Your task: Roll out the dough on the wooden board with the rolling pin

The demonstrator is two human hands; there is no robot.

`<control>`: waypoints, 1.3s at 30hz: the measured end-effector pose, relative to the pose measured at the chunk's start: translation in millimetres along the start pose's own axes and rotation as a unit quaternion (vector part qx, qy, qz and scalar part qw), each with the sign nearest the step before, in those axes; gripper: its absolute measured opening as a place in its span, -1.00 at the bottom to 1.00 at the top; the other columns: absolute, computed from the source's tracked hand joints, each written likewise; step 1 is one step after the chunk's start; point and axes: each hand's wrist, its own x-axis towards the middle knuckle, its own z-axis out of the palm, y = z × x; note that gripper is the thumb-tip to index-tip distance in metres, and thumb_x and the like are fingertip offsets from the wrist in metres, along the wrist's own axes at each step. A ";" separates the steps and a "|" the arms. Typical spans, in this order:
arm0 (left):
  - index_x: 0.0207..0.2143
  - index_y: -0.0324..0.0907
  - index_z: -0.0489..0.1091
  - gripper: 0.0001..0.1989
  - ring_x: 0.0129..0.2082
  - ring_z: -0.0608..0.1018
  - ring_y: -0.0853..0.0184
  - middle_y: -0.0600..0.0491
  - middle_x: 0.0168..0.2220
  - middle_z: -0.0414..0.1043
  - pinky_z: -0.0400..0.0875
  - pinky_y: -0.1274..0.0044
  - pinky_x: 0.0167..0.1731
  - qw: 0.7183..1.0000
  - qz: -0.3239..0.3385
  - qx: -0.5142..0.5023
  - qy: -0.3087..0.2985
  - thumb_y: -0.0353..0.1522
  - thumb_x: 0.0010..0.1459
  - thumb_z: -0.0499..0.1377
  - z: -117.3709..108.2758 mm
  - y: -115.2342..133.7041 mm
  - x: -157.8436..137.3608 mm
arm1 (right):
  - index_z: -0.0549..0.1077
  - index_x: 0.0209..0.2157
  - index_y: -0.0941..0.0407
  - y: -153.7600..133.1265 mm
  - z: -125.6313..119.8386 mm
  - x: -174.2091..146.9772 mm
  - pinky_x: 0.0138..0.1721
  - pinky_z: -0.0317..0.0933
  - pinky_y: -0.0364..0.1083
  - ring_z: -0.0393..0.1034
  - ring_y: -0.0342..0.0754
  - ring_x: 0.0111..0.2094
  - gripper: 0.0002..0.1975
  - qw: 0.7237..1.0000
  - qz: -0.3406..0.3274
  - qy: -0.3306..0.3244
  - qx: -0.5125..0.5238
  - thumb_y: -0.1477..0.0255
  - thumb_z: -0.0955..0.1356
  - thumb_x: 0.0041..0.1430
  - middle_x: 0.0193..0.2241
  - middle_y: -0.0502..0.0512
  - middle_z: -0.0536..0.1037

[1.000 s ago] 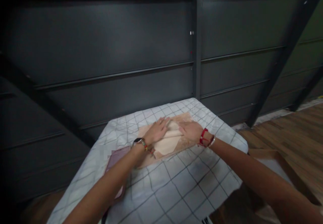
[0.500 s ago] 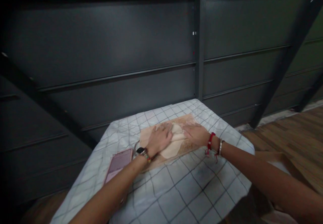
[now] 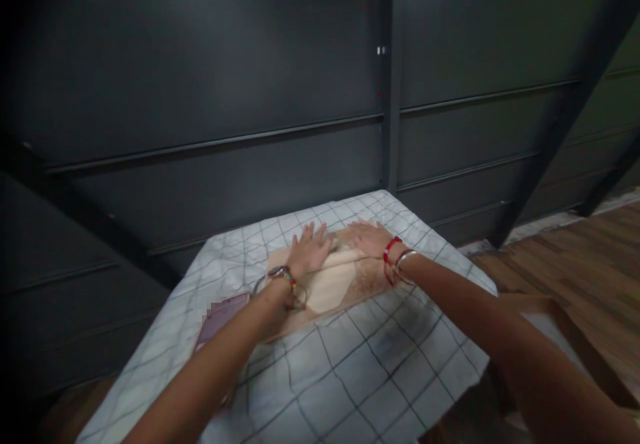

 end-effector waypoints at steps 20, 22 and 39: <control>-0.02 -0.23 0.26 -0.66 -0.16 0.43 0.29 -0.05 -0.05 0.30 0.39 0.34 -0.19 0.998 -0.039 -0.001 0.041 -0.27 0.19 0.09 -5.6 -8.9 47.7 | 0.28 0.03 0.16 5.2 -15.2 44.5 -0.06 0.20 0.12 0.27 0.02 -0.04 -0.61 0.998 0.053 0.016 -0.040 0.30 0.28 0.20 0.01 0.17 0.31; 0.00 -0.20 0.26 -0.66 -0.09 0.41 0.24 -0.06 -0.01 0.29 0.35 0.31 -0.13 0.999 -0.028 -0.005 0.034 -0.26 0.21 0.06 -2.0 -6.3 36.1 | 0.28 0.04 0.14 -0.9 -11.9 27.6 0.01 0.12 0.15 0.22 0.05 0.02 -0.63 0.998 0.044 0.006 -0.045 0.31 0.23 0.24 0.05 0.17 0.30; 0.18 -0.24 0.05 -0.50 0.18 0.16 0.18 -0.10 0.19 0.09 0.06 0.32 0.10 1.000 -0.007 -0.002 0.024 -0.27 0.25 -0.26 -0.1 3.0 7.5 | 0.22 0.12 0.09 -15.7 -12.8 14.1 0.13 -0.11 0.22 0.08 0.09 0.13 -0.53 0.999 0.027 -0.011 -0.035 0.18 0.18 0.24 0.14 0.16 0.21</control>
